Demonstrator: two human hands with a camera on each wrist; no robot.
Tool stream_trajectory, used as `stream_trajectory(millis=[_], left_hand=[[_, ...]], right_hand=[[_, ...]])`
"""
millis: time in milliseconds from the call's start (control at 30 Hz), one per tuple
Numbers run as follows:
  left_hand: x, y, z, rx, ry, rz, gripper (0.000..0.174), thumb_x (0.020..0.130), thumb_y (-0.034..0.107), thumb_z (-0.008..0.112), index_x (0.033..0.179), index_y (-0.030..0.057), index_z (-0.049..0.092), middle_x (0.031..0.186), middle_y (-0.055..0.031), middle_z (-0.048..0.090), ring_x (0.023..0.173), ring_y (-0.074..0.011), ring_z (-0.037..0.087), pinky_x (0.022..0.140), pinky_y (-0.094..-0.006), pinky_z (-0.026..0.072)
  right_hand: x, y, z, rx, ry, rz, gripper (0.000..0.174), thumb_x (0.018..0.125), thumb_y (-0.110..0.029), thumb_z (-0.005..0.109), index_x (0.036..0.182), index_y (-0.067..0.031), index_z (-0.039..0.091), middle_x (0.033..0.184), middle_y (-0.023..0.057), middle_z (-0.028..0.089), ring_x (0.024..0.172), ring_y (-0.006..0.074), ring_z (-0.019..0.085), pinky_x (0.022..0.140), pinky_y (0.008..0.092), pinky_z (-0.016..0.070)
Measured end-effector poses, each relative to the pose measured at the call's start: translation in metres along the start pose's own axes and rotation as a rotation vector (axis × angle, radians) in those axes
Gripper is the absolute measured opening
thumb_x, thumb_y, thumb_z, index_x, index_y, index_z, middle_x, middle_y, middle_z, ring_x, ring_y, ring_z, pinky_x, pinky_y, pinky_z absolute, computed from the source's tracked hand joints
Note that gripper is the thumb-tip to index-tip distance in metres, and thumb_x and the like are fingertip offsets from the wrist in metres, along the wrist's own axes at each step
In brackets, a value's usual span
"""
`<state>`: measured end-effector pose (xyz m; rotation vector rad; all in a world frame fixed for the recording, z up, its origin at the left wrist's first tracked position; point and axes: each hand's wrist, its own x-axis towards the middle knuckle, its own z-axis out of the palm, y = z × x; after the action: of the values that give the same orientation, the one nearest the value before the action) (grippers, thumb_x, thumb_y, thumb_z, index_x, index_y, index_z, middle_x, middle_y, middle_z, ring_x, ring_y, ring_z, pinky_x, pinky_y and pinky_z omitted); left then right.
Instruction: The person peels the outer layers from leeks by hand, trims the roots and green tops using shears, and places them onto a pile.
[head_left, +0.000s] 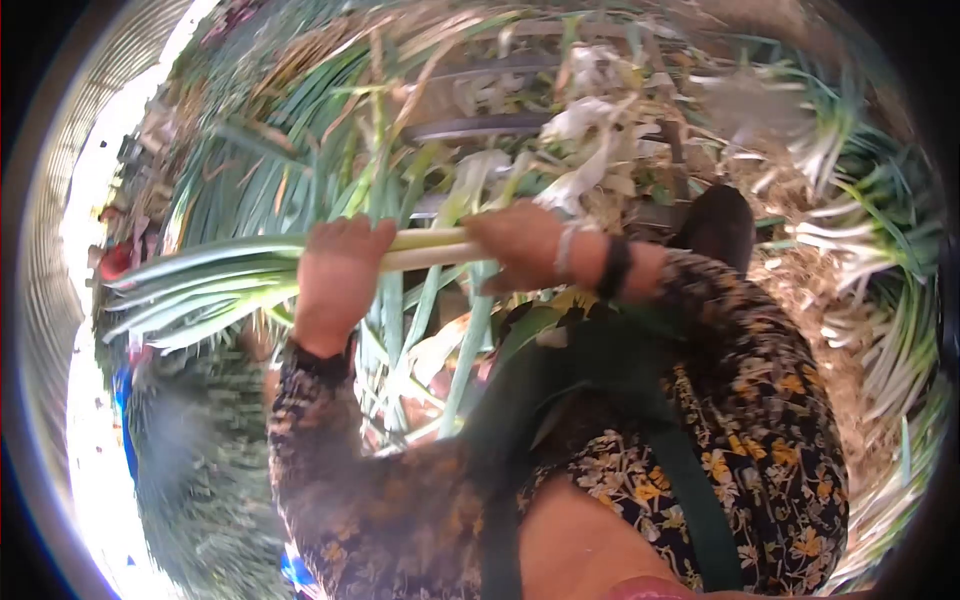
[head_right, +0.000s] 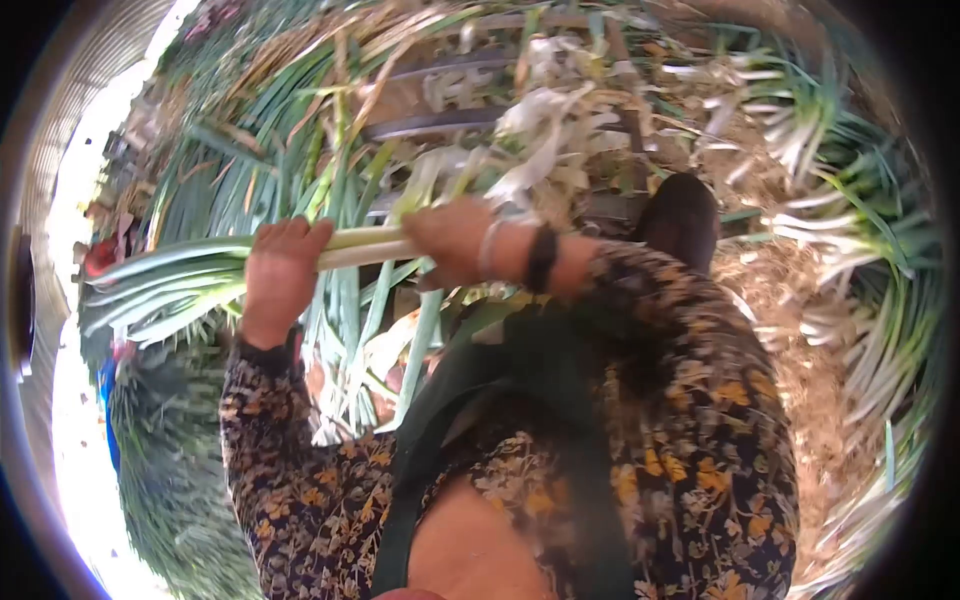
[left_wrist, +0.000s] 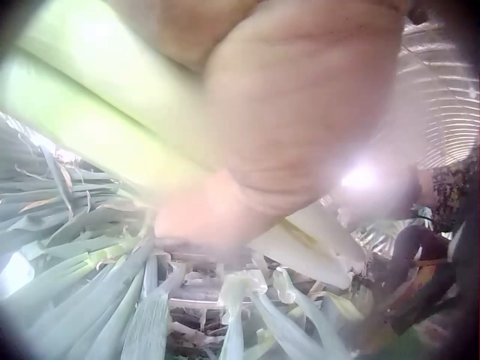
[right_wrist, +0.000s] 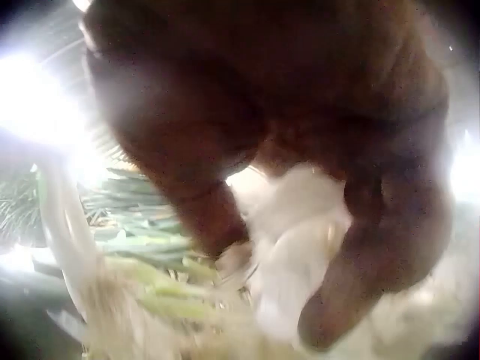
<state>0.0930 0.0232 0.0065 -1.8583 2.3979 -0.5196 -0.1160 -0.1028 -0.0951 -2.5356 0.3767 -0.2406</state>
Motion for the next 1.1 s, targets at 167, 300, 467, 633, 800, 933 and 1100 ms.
stream_trajectory(millis=[167, 300, 467, 633, 800, 933, 1100], left_hand=[[0.047, -0.004, -0.028, 0.238, 0.382, -0.062, 0.04, 0.075, 0.003, 0.065, 0.113, 0.014, 0.065, 0.12, -0.0062, 0.062, 0.122, -0.0278, 0.054, 0.104, -0.0538, 0.0364], [0.056, -0.006, -0.012, 0.285, 0.742, -0.15, 0.048, 0.087, 0.006, 0.062, 0.134, 0.0063, 0.05, 0.131, -0.0166, 0.05, 0.123, -0.0377, 0.048, 0.102, -0.0535, 0.0396], [0.048, -0.048, 0.1, 0.042, 0.295, -0.364, 0.061, 0.078, 0.01, 0.066, 0.135, 0.0067, 0.047, 0.132, -0.0163, 0.048, 0.123, -0.035, 0.046, 0.102, -0.0496, 0.0379], [0.064, -0.105, 0.202, -0.183, 0.138, -0.417, 0.061, 0.081, 0.026, 0.069, 0.134, 0.0031, 0.048, 0.13, -0.02, 0.051, 0.123, -0.0378, 0.044, 0.104, -0.0467, 0.0366], [0.09, -0.122, 0.272, 0.086, 0.097, -0.699, 0.063, 0.079, 0.045, 0.07, 0.119, -0.0028, 0.059, 0.123, -0.0217, 0.057, 0.112, -0.0354, 0.055, 0.095, -0.0421, 0.0444], [0.117, -0.104, 0.276, 0.078, 0.136, -0.788, 0.062, 0.079, 0.043, 0.07, 0.118, -0.0032, 0.059, 0.122, -0.0214, 0.058, 0.11, -0.0348, 0.056, 0.093, -0.0418, 0.0449], [0.137, -0.092, 0.277, 0.01, 0.111, -0.778, 0.061, 0.078, 0.041, 0.07, 0.118, -0.0037, 0.058, 0.12, -0.0211, 0.058, 0.108, -0.0341, 0.057, 0.091, -0.0413, 0.0456]], right_hand=[[0.01, -0.002, -0.014, 0.653, -0.029, 0.145, 0.033, 0.077, -0.024, 0.067, 0.1, -0.0031, 0.057, 0.079, 0.0193, 0.064, 0.077, 0.0387, 0.065, 0.07, 0.0468, 0.0515], [-0.008, -0.015, -0.047, 0.754, 0.458, 0.148, 0.042, 0.074, -0.017, 0.067, 0.107, 0.002, 0.052, 0.091, 0.0214, 0.063, 0.084, 0.0346, 0.065, 0.074, 0.0422, 0.0511], [-0.034, 0.041, -0.101, 0.752, 0.807, 0.375, 0.041, 0.077, -0.013, 0.067, 0.112, 0.0008, 0.053, 0.084, 0.0145, 0.064, 0.075, 0.02, 0.064, 0.065, 0.0341, 0.0515], [-0.104, 0.114, -0.203, 0.588, 1.225, 0.677, 0.047, 0.073, -0.02, 0.072, 0.108, 0.0069, 0.055, 0.082, 0.0167, 0.068, 0.07, 0.0218, 0.067, 0.065, 0.0355, 0.0557], [-0.234, 0.244, -0.313, 0.076, 1.518, 1.058, 0.055, 0.07, -0.029, 0.076, 0.105, 0.0096, 0.06, 0.083, 0.0202, 0.07, 0.071, 0.0292, 0.069, 0.065, 0.0364, 0.0552], [-0.29, 0.279, -0.389, -0.726, 1.593, 1.416, 0.07, 0.068, -0.047, 0.08, 0.1, 0.0133, 0.062, 0.101, 0.0284, 0.066, 0.095, 0.027, 0.068, 0.08, 0.0355, 0.0551], [-0.191, 0.203, -0.32, -0.343, 0.722, 0.956, 0.034, 0.083, -0.039, 0.061, 0.1, -0.0101, 0.068, 0.097, 0.0152, 0.065, 0.083, 0.0326, 0.064, 0.072, 0.0419, 0.0527]])
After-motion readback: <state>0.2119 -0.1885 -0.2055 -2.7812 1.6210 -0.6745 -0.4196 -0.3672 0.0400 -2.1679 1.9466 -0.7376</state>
